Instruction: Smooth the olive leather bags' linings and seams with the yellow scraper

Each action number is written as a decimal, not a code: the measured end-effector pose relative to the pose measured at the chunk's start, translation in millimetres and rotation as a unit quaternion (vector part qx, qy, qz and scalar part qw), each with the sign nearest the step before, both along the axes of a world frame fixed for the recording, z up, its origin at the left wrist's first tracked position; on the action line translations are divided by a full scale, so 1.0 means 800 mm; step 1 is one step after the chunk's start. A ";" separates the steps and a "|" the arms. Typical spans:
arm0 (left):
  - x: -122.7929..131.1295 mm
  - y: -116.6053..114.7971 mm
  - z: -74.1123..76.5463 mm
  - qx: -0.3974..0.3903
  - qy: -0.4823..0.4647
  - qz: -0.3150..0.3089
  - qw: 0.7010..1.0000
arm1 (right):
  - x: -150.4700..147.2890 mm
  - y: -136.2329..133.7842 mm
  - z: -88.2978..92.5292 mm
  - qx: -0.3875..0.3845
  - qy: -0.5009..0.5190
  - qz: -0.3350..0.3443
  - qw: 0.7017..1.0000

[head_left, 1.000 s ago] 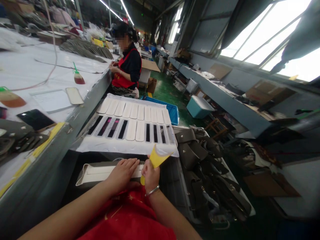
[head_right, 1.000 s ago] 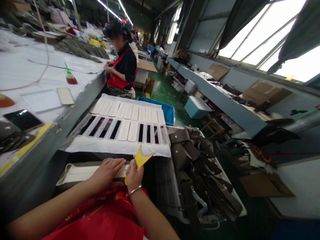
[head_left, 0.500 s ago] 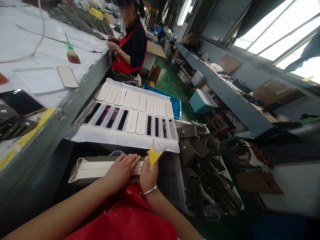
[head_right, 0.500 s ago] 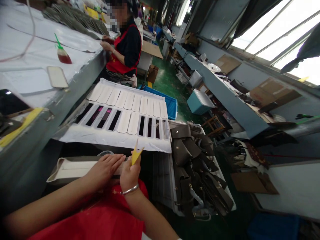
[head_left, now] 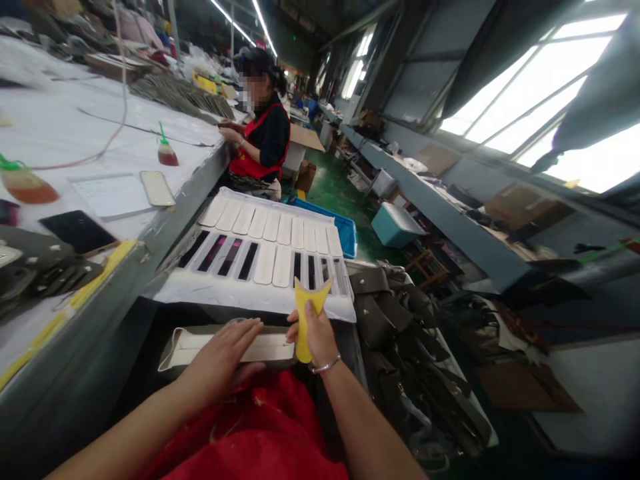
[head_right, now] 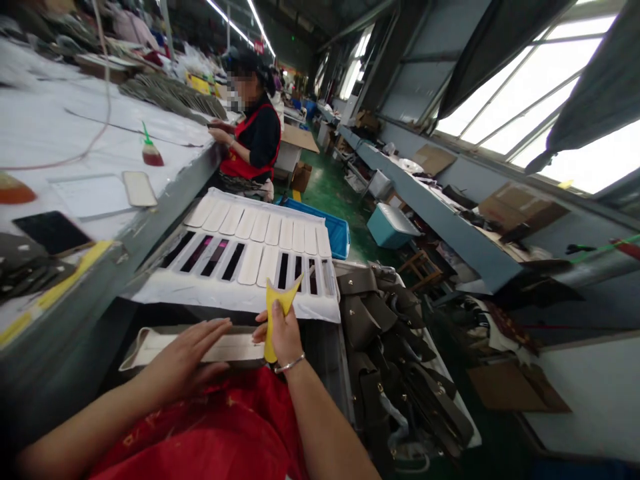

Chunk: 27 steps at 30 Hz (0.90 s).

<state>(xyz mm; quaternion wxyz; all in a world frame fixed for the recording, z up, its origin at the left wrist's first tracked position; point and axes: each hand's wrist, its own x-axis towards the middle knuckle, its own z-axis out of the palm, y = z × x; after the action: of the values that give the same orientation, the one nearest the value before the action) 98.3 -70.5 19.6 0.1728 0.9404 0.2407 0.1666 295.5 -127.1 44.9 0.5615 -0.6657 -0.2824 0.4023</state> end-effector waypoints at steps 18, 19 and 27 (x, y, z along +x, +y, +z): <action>-0.093 0.044 -0.065 -0.526 -0.271 0.312 0.743 | -0.089 0.198 -0.010 -0.114 -0.565 0.505 0.642; -0.092 0.046 -0.068 -0.537 -0.274 0.314 0.734 | -0.103 0.204 -0.016 -0.091 -0.586 0.497 0.634; -0.102 0.070 -0.064 -0.653 -0.411 0.270 0.576 | -0.165 0.245 -0.034 0.169 -0.608 0.560 0.536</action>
<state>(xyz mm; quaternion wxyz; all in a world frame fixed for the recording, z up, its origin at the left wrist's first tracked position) 16.6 -14.6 -31.5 0.7677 0.2948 0.4306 0.3720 163.8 69.0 17.9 0.0168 -0.3486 -0.9339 0.0774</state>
